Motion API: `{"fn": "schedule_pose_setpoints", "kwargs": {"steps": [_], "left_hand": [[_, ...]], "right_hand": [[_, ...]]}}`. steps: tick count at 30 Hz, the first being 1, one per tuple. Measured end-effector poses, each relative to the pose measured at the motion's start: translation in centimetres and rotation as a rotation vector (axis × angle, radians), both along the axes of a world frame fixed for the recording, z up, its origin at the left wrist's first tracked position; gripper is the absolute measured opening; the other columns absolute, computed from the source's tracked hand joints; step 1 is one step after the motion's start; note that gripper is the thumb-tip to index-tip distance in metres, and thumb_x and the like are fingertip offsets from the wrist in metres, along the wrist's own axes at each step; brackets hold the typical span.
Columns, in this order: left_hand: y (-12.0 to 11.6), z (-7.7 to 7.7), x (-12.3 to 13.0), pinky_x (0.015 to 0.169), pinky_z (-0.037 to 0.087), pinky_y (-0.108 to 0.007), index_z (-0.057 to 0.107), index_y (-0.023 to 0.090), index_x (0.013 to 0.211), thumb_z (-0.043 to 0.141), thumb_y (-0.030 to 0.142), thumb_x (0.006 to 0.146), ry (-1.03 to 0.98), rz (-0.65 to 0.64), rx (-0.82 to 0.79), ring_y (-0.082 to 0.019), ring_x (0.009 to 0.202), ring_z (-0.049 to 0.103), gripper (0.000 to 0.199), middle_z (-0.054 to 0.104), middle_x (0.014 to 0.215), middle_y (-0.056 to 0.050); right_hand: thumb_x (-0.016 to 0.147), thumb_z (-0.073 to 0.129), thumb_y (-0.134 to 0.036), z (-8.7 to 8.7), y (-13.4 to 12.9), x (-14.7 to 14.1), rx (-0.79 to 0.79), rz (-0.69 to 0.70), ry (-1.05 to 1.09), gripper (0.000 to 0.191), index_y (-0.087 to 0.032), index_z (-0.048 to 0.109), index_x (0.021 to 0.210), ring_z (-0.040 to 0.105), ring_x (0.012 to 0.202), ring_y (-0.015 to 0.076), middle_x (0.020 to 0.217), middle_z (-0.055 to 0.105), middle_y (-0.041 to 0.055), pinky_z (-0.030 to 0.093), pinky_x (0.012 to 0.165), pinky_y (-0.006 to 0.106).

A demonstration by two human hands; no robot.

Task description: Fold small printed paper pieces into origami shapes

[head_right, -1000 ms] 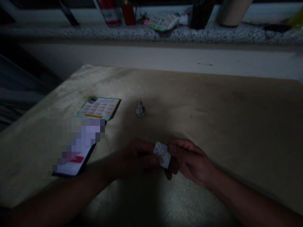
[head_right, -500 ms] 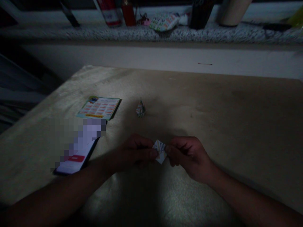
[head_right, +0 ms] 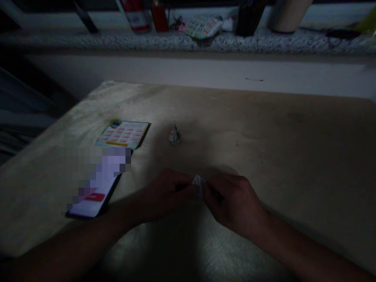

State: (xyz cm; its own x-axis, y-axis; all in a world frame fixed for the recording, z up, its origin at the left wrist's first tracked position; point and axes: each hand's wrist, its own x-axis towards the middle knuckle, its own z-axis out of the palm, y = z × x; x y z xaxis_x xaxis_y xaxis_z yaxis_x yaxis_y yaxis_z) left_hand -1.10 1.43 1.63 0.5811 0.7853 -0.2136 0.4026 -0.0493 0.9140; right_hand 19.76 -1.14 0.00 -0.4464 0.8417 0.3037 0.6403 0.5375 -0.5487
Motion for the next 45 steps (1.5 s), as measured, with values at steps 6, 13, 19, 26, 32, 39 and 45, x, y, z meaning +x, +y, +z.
{"fn": "schedule_pose_setpoints", "kwargs": {"steps": [6,13,19,26,32,39,45], "left_hand": [[0.1,-1.0,-0.4,0.052,0.027,-0.021,0.061,0.013,0.076,0.057,0.043,0.094,-0.211,-0.005,-0.105,-0.008,0.056,0.034,0.036,0.039,0.061,0.005],[-0.3,-1.1,-0.4,0.054,0.032,-0.022,0.066,0.012,0.087,0.052,0.043,0.097,-0.143,-0.005,0.083,-0.01,0.059,0.042,0.035,0.048,0.066,0.002],[-0.1,-1.0,-0.5,0.066,0.043,-0.024,0.071,0.014,0.093,0.061,0.034,0.093,-0.148,0.042,0.35,-0.013,0.07,0.057,0.022,0.064,0.079,-0.003],[0.1,-1.2,0.1,0.064,0.045,-0.023,0.074,0.014,0.089,0.067,0.035,0.09,-0.137,0.139,0.04,-0.013,0.07,0.062,0.022,0.071,0.078,-0.003],[0.3,-2.2,0.6,0.065,0.047,-0.023,0.071,0.012,0.094,0.065,0.036,0.091,-0.21,0.141,-0.017,-0.014,0.072,0.064,0.025,0.072,0.081,-0.004],[0.5,-2.4,0.7,0.06,0.043,-0.022,0.069,0.013,0.084,0.062,0.034,0.092,-0.226,0.155,0.097,-0.012,0.066,0.057,0.024,0.063,0.072,-0.001],[0.4,-2.5,1.0,0.062,0.043,-0.024,0.068,0.013,0.081,0.064,0.031,0.09,-0.274,0.218,0.117,-0.012,0.067,0.056,0.02,0.062,0.072,-0.001]], "right_hand": [[0.097,0.057,-0.029,0.5,0.2,0.4,-0.294,-0.043,0.308,0.03,-0.019,0.057,0.069,0.04,0.046,0.009,0.054,0.044,-0.0039,0.032,0.043,0.023],[0.093,0.066,-0.031,-0.4,0.1,0.3,-0.408,-0.063,0.483,0.021,-0.021,0.063,0.074,0.045,0.052,0.0112,0.06,0.051,-0.0018,0.036,0.046,0.024],[0.094,0.062,-0.026,-0.2,0.1,0.5,-0.28,0.087,0.271,0.02,-0.019,0.063,0.076,0.043,0.051,0.0094,0.06,0.049,-0.0032,0.033,0.047,0.025],[0.095,0.063,-0.03,-0.6,0.2,0.3,-0.347,-0.031,0.355,0.019,-0.02,0.067,0.079,0.05,0.052,0.0113,0.062,0.059,-0.0004,0.038,0.047,0.025],[0.095,0.063,-0.035,-0.9,0.6,0.2,-0.415,-0.095,0.428,0.025,-0.018,0.069,0.078,0.053,0.055,0.0121,0.066,0.065,0.0019,0.04,0.048,0.025],[0.094,0.063,-0.033,-0.9,0.8,0.0,-0.432,-0.084,0.409,0.026,-0.018,0.068,0.074,0.051,0.055,0.012,0.064,0.062,0.0012,0.038,0.049,0.025],[0.093,0.063,-0.029,-0.6,0.9,-0.2,-0.393,-0.09,0.466,0.022,-0.017,0.067,0.075,0.05,0.055,0.0115,0.063,0.058,-0.0004,0.039,0.05,0.024]]}}
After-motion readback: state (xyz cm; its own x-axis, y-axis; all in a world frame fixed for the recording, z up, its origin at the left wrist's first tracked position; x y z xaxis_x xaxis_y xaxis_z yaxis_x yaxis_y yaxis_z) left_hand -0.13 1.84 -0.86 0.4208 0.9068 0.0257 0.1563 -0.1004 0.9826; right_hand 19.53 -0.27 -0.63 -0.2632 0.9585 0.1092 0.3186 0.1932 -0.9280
